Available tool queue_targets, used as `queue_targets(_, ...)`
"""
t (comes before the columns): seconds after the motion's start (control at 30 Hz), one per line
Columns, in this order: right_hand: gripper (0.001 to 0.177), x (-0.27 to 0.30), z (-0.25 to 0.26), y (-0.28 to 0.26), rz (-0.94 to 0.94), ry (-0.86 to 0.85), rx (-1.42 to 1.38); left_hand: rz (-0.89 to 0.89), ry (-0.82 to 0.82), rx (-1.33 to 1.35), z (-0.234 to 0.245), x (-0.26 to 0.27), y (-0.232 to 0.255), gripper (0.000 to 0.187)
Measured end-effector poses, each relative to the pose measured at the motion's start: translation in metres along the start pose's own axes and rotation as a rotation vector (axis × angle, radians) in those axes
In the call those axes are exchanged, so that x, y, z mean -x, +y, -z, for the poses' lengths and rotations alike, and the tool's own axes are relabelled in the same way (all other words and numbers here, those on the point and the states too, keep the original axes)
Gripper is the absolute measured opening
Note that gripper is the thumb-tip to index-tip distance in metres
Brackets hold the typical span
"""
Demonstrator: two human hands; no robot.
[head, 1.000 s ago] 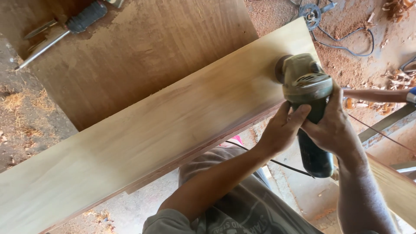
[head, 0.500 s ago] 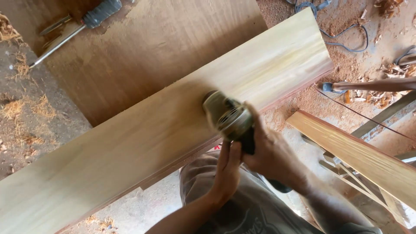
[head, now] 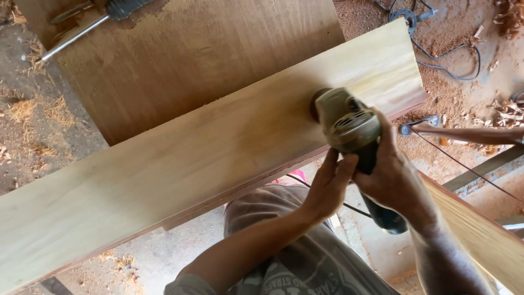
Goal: Sanding the edges and surface of a wooden board using an angle grinder.
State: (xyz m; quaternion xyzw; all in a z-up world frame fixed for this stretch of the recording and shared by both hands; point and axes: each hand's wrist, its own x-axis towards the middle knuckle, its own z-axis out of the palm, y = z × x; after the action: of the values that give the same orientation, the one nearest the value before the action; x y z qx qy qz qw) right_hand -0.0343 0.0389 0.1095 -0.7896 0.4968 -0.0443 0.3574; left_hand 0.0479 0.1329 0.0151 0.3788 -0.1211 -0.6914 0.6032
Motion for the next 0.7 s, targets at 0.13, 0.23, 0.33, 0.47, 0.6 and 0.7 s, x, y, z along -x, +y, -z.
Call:
queue_targets(0.13,0.095,-0.008,0.022,0.026,0.006,0.019,-0.014,0.017,0.016,-0.125,-0.026,-0.023,0.002,0.063)
queue_targets(0.23,0.096,-0.01,0.036,0.054,0.014,0.043,-0.023,0.006,-0.025,-0.145,-0.04,-0.043,-0.008,0.062)
queue_targets(0.33,0.093,-0.013,0.047,0.084,0.079,0.09,-0.006,-0.013,-0.012,-0.299,-0.054,-0.063,-0.015,0.066)
queue_targets(0.47,0.087,-0.01,0.066,0.14,0.06,0.142,0.011,0.023,-0.09,-0.228,-0.076,-0.1,-0.047,0.069)
queue_targets(0.6,0.075,-0.017,0.08,0.151,0.127,0.242,0.165,0.061,-0.069,-0.373,-0.097,-0.132,-0.041,0.083)
queue_targets(0.7,0.058,-0.022,0.084,0.179,0.073,0.181,0.003,0.075,-0.081,-0.437,-0.101,-0.141,-0.042,0.095)
